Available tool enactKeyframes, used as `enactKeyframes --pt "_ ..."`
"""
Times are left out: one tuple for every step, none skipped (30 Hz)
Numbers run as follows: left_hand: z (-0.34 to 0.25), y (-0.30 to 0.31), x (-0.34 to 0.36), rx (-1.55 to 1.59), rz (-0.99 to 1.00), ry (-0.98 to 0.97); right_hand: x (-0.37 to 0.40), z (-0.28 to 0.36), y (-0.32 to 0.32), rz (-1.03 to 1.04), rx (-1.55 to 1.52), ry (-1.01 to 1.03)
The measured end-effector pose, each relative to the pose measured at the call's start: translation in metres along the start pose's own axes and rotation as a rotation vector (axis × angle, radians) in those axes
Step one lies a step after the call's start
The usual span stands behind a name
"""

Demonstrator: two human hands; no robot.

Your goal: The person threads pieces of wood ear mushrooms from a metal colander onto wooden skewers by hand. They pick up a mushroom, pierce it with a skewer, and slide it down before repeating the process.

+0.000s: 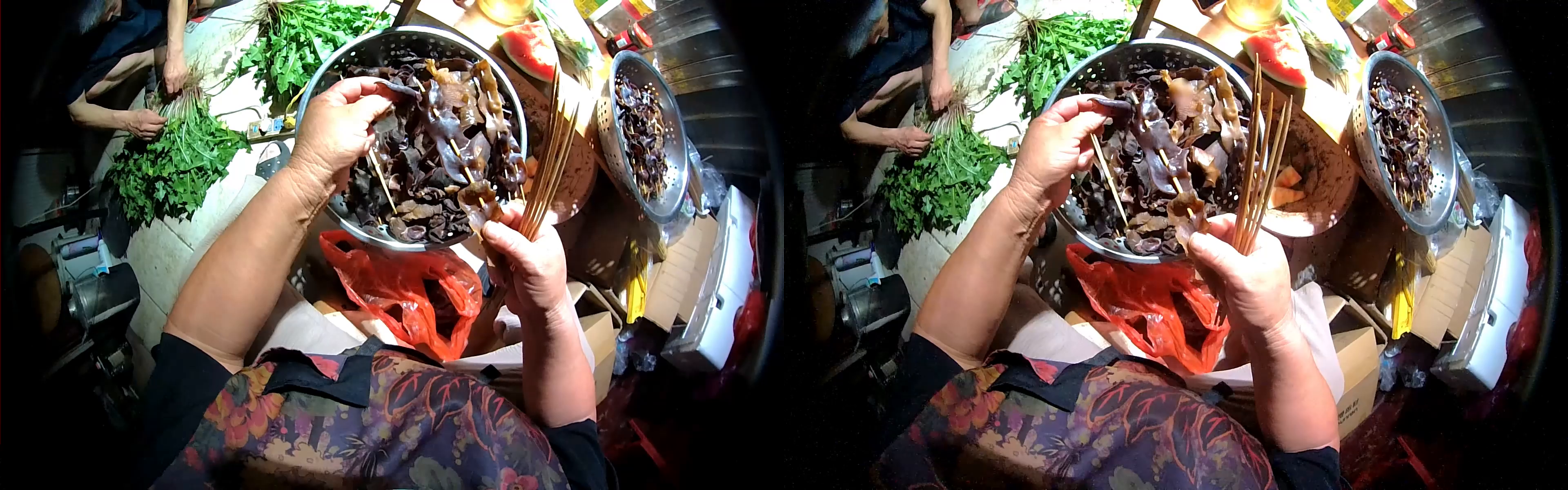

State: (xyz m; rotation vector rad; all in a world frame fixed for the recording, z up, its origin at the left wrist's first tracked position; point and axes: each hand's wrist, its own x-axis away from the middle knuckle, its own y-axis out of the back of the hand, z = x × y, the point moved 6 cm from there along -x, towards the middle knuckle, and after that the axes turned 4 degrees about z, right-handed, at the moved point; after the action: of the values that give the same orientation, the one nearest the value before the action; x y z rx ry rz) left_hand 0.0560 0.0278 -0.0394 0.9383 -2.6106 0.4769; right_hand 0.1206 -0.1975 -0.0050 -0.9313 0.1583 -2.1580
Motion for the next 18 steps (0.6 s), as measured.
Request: enactKeyframes --pt "-0.003 -0.001 0.002 -0.013 -0.011 0.005 0.0 0.001 0.001 0.001 0.0 0.004" --pt "-0.004 -0.001 0.002 -0.056 0.023 0.0 0.0 0.001 0.001 0.012 0.017 -0.005" --pt "-0.005 -0.002 0.002 -0.056 0.024 -0.004 0.0 0.001 0.001 0.022 0.033 -0.014" --pt "-0.004 -0.005 0.004 -0.01 0.021 0.019 -0.001 0.001 0.001 0.036 0.019 0.0" --pt "-0.002 -0.007 0.006 0.038 0.018 0.042 -0.001 0.001 0.002 0.035 0.022 0.006" --pt "-0.002 -0.01 0.007 0.103 0.016 0.051 -0.002 0.001 0.002 0.021 0.002 0.017" --pt "0.001 -0.009 0.003 0.18 0.069 0.037 -0.002 0.002 0.002 0.005 -0.017 0.029" --pt "0.001 -0.009 0.003 0.218 0.059 0.028 -0.004 0.006 0.001 -0.041 0.062 0.071" --pt "-0.001 -0.01 0.005 0.255 0.047 0.019 -0.006 0.007 0.004 -0.045 0.068 0.077" --pt "-0.001 -0.009 0.006 0.275 0.041 0.01 -0.009 0.008 0.011 -0.122 0.122 0.116" --pt "-0.001 -0.009 0.006 0.263 0.036 -0.006 -0.011 0.01 0.018 -0.199 0.174 0.154" --pt "-0.002 -0.009 0.007 0.276 0.056 -0.019 -0.015 0.013 0.023 -0.192 0.199 0.15" --pt "-0.002 -0.009 0.007 0.29 0.074 -0.031 -0.02 0.015 0.032 -0.15 0.213 0.144" --pt "-0.002 -0.011 0.007 0.332 0.12 -0.059 -0.025 0.019 0.036 -0.174 0.264 0.14" --pt "-0.004 -0.012 0.008 0.366 0.141 -0.084 -0.03 0.022 0.04 -0.198 0.316 0.135" --pt "-0.003 -0.013 0.009 0.358 0.104 -0.077 -0.037 0.023 0.046 -0.233 0.362 0.152" --pt "-0.005 -0.013 0.01 0.35 0.067 -0.071 -0.043 0.026 0.049 -0.246 0.397 0.174" --pt "-0.004 -0.015 0.009 0.294 0.077 -0.075 -0.05 0.027 0.051 -0.262 0.402 0.188"
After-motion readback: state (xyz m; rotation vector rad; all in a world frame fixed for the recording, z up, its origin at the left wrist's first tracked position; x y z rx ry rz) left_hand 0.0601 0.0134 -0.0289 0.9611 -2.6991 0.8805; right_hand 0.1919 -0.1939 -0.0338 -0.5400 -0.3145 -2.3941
